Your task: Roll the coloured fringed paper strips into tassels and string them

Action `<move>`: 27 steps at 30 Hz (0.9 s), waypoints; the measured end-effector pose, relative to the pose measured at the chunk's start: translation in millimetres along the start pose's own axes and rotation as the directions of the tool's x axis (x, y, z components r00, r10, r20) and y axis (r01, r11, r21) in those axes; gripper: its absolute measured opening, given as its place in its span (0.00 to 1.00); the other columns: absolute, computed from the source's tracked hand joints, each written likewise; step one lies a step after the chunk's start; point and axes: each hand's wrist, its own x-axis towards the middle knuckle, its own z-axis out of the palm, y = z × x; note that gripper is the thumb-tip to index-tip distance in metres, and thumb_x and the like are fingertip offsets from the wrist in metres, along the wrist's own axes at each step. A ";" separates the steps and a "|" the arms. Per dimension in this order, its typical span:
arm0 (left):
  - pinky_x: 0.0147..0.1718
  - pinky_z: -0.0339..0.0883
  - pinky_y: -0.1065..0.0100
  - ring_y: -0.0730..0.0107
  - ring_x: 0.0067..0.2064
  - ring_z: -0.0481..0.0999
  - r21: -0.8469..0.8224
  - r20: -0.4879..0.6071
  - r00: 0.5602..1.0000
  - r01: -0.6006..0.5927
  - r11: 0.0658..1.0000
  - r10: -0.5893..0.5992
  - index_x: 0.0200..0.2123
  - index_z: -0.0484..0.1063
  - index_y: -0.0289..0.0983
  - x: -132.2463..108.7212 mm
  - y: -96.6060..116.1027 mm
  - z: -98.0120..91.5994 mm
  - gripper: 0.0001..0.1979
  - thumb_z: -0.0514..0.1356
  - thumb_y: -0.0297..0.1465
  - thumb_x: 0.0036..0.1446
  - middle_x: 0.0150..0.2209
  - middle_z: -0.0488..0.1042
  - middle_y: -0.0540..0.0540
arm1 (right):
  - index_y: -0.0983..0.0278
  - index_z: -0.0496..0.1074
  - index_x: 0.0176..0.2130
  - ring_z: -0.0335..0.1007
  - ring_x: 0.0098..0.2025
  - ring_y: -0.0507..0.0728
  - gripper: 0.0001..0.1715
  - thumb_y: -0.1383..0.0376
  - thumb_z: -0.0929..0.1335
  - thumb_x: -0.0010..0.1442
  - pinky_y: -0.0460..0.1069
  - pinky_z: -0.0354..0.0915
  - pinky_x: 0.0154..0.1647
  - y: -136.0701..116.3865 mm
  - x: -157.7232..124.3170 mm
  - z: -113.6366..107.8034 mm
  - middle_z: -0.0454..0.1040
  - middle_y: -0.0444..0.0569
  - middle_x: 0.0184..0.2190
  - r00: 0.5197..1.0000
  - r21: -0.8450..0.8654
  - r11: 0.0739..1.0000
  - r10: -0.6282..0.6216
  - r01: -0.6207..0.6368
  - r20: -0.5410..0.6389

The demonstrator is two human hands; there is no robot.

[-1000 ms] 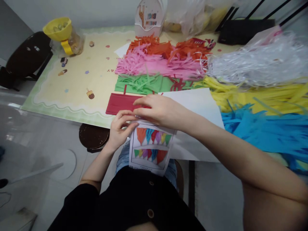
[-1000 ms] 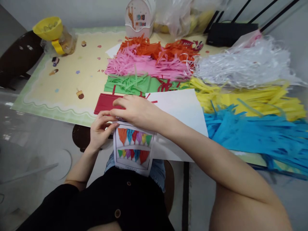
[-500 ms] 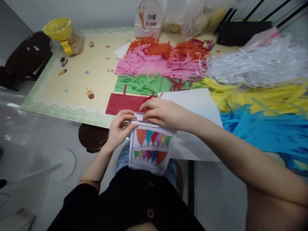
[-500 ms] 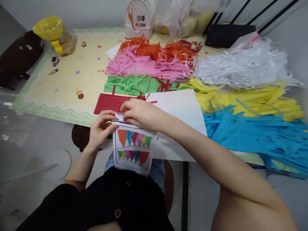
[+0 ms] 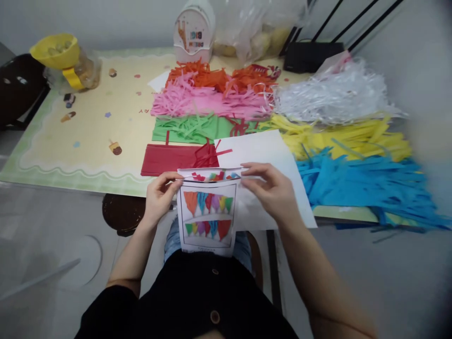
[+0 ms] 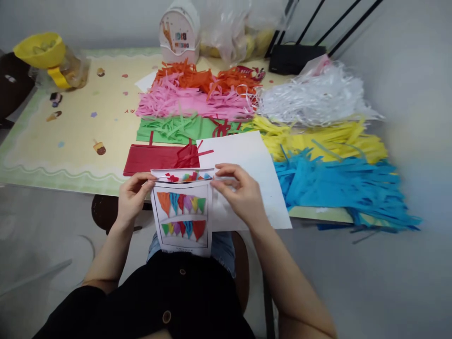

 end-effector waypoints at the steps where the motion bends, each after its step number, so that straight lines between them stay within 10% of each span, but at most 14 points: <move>1: 0.39 0.76 0.72 0.69 0.39 0.82 -0.005 -0.003 1.000 -0.003 1.000 0.003 0.36 0.83 0.38 0.4 0.0 0.9 0.08 0.70 0.37 0.60 0.37 0.84 0.44 | 0.60 0.77 0.37 0.80 0.46 0.58 0.13 0.58 0.79 0.54 0.51 0.78 0.42 5.8 -4.8 3.9 0.81 0.51 0.45 0.999 0.025 0.999 0.033 -0.033 0.005; 14: 0.36 0.76 0.72 0.72 0.36 0.81 -0.066 -0.071 0.987 0.139 0.988 -0.144 0.33 0.80 0.36 7.4 -1.3 8.8 0.14 0.75 0.39 0.51 0.34 0.82 0.46 | 0.60 0.73 0.34 0.76 0.35 0.54 0.15 0.57 0.78 0.53 0.49 0.75 0.38 3.2 -3.6 4.7 0.78 0.46 0.32 0.989 0.068 0.987 0.143 -0.145 0.029; 19: 0.36 0.75 0.73 0.73 0.35 0.80 -0.149 0.038 0.977 0.213 0.965 -0.210 0.48 0.80 0.39 11.5 -6.3 2.0 0.23 0.76 0.38 0.50 0.36 0.82 0.48 | 0.56 0.71 0.58 0.72 0.32 0.52 0.33 0.58 0.78 0.55 0.47 0.71 0.35 10.3 5.7 -2.2 0.74 0.41 0.33 0.985 0.078 0.995 0.056 -0.069 0.166; 27: 0.48 0.77 0.63 0.60 0.49 0.84 -0.079 0.245 0.944 0.248 0.965 -0.223 0.39 0.88 0.41 22.0 -0.3 -11.7 0.11 0.75 0.36 0.52 0.45 0.86 0.41 | 0.58 0.85 0.41 0.73 0.35 0.54 0.11 0.59 0.72 0.64 0.49 0.67 0.34 1.9 13.5 -10.4 0.79 0.49 0.34 0.916 -0.074 0.987 -0.106 0.146 0.387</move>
